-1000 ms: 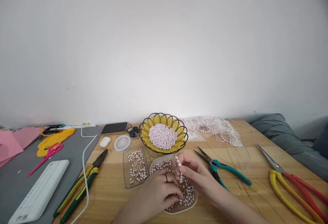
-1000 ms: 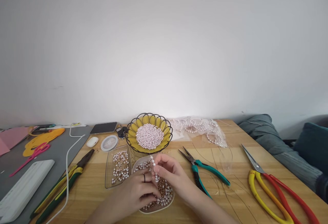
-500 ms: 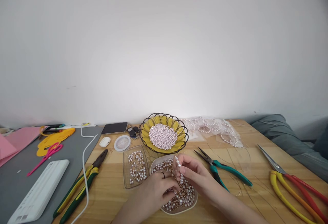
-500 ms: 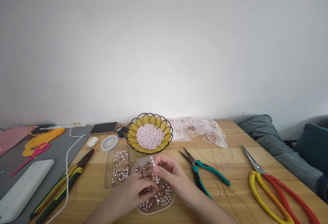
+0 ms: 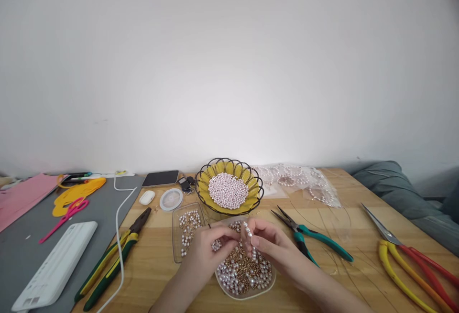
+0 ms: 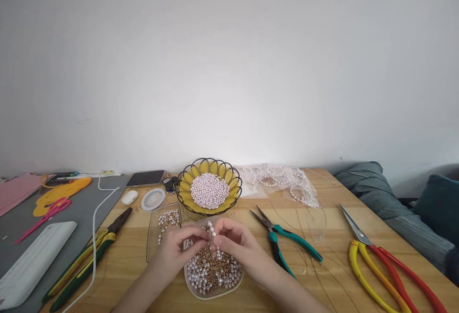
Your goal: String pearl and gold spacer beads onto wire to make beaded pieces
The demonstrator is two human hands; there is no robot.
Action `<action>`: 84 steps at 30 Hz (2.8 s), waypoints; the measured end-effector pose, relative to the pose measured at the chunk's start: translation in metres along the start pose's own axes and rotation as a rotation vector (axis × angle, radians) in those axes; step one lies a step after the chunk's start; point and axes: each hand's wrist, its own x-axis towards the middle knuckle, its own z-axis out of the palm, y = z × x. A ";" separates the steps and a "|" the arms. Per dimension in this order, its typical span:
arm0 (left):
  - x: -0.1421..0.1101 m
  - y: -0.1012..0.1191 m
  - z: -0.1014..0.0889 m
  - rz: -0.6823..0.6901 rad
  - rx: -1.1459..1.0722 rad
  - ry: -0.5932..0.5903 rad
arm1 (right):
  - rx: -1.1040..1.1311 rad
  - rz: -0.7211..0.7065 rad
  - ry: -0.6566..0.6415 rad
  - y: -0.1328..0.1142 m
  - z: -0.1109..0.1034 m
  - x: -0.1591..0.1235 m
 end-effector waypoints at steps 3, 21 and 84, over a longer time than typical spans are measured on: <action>0.001 0.000 -0.004 -0.068 -0.286 0.094 | -0.035 0.078 -0.076 -0.004 0.004 -0.001; -0.003 0.007 -0.006 -0.143 -0.592 0.205 | -0.051 0.139 -0.100 -0.003 0.004 0.000; -0.002 -0.008 0.006 0.078 0.406 -0.271 | 0.057 -0.010 -0.020 0.001 0.000 0.001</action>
